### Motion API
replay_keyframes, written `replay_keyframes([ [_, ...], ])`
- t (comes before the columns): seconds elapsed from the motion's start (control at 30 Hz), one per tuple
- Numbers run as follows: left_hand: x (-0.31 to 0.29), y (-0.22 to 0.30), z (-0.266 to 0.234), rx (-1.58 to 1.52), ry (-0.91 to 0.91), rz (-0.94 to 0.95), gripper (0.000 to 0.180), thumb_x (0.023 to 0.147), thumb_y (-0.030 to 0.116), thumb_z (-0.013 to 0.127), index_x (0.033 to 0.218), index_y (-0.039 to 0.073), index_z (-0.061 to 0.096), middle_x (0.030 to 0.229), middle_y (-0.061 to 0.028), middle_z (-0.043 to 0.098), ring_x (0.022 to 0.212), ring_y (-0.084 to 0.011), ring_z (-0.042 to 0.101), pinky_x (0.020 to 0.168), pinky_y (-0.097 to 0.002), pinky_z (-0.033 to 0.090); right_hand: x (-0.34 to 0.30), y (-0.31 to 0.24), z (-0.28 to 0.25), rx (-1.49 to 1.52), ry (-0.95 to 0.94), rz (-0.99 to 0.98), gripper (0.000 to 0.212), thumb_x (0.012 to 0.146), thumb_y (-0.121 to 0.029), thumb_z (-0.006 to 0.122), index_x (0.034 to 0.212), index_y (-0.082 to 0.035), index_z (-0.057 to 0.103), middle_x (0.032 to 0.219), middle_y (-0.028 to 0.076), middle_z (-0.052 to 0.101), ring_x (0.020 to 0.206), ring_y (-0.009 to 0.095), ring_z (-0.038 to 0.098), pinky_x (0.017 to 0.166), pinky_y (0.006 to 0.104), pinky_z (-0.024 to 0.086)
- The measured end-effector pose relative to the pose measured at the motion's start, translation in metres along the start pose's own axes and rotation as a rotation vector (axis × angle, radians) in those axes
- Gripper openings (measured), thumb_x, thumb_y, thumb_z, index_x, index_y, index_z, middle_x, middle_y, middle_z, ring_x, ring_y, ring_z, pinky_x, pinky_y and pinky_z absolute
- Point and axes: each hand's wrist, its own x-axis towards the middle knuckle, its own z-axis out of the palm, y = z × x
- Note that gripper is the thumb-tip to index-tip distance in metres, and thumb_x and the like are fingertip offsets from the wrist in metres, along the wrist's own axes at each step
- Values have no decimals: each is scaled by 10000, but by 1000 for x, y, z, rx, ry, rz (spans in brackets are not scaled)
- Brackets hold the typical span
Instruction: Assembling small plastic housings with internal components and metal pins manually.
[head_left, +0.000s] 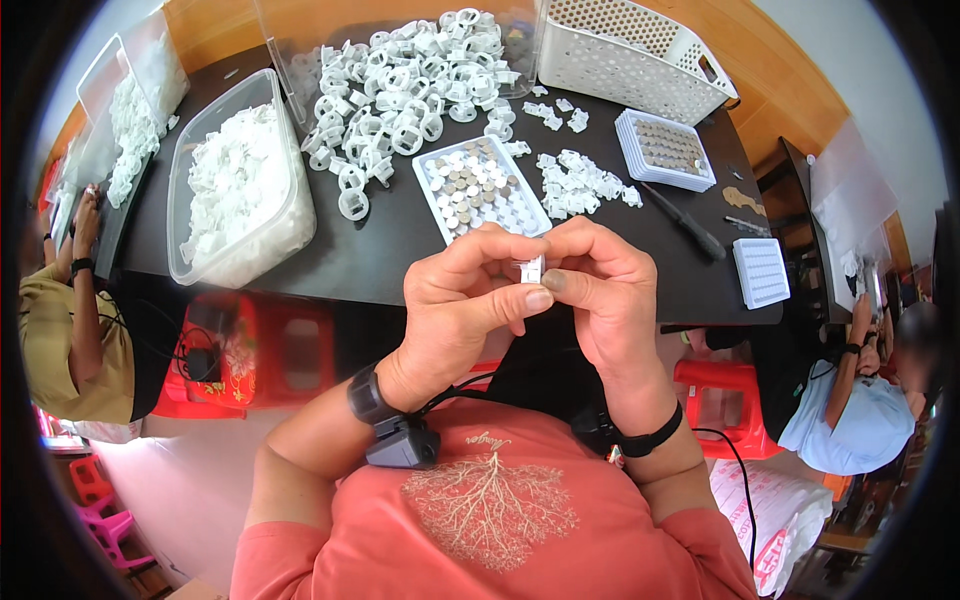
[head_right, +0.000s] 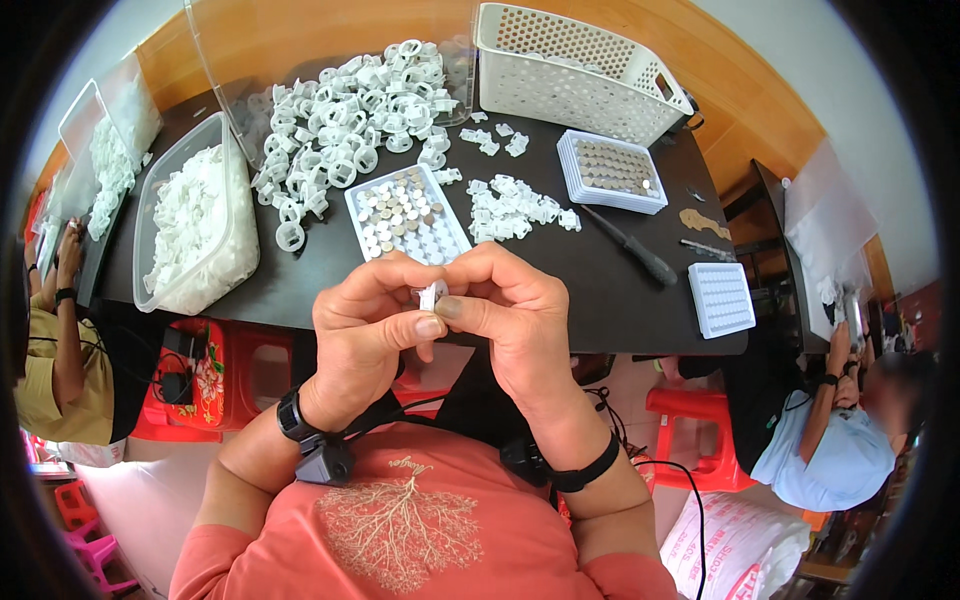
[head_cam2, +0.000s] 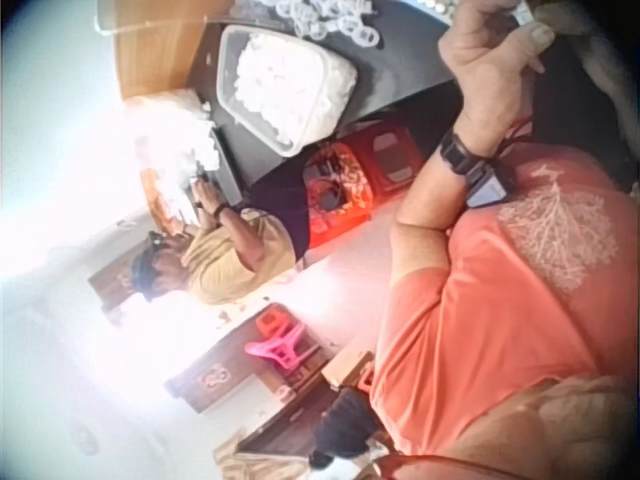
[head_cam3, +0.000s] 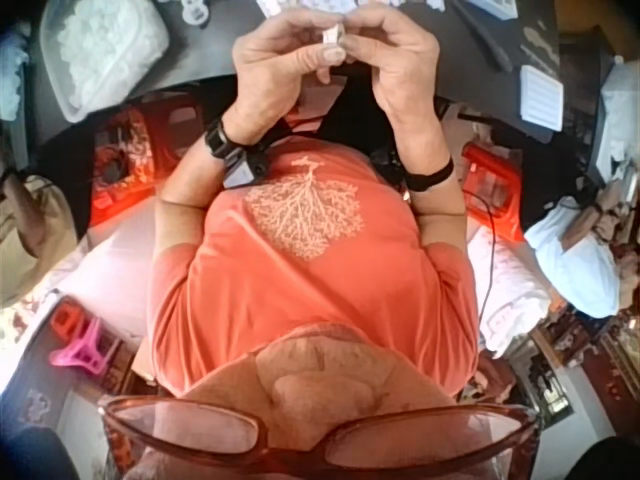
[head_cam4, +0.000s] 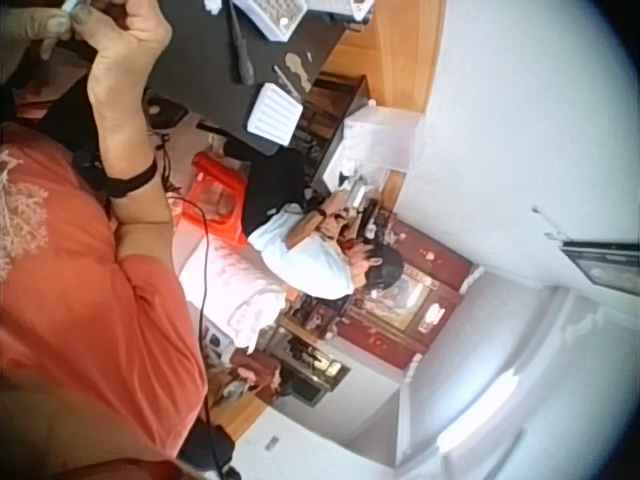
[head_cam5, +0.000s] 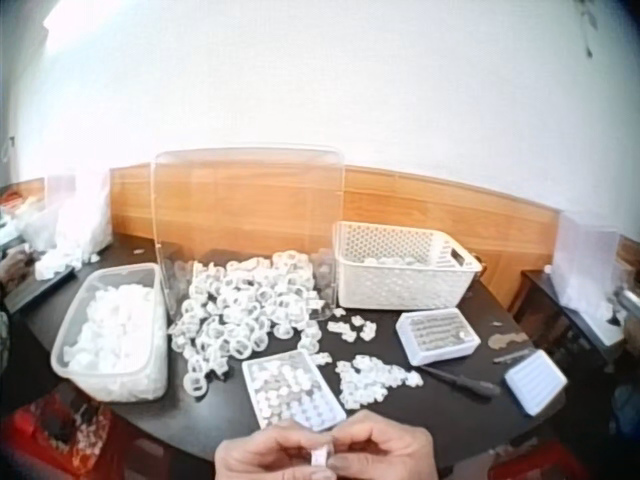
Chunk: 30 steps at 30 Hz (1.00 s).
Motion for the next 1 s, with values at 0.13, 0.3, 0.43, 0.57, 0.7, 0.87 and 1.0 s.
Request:
replay_keyframes([
  [0.13,-1,4,1,34,20,-37,300,835,-43,770,1123,-3,696,953,-25,621,747,-78,600,595,-208,504,0,2,-1,10,-6,-3,109,844,48,720,945,18,689,884,34,642,789,112,620,688,255,504],
  [0.3,-2,4,3,26,43,-39,295,828,-45,774,1110,2,703,938,-26,618,719,-78,586,587,-213,498,0,2,-1,4,-16,6,97,846,46,717,932,12,686,874,28,632,766,111,609,663,247,479],
  [0.43,-1,2,3,31,25,-39,297,830,-53,767,1115,-2,699,960,-37,631,743,-83,605,589,-218,506,-1,-1,1,28,13,9,103,844,40,715,936,14,678,863,39,649,751,113,612,669,250,482],
  [0.57,-1,1,4,3,57,-61,304,822,-77,751,1113,-6,695,961,-72,675,768,-104,642,586,-225,514,-1,2,2,150,60,126,124,839,42,687,960,22,669,854,70,680,737,113,617,670,252,489],
  [0.7,-1,0,1,37,70,-80,302,830,-58,725,1124,-27,665,958,-127,691,762,-177,674,562,-248,513,-2,3,7,200,100,167,124,841,42,666,964,25,666,836,72,678,731,104,604,676,245,484],
  [0.87,5,-3,0,38,62,-82,335,867,38,720,1169,-69,624,978,-166,687,744,-219,676,550,-289,519,-2,-7,2,187,115,144,91,854,8,682,944,8,673,818,42,664,721,91,588,667,236,475],
  [1.0,9,-2,-5,57,50,-130,339,904,67,693,1199,-79,615,982,-174,682,753,-214,673,578,-298,534,26,-16,-49,-751,239,-231,61,821,-49,693,872,-18,681,756,58,671,673,145,631,634,303,489],
])
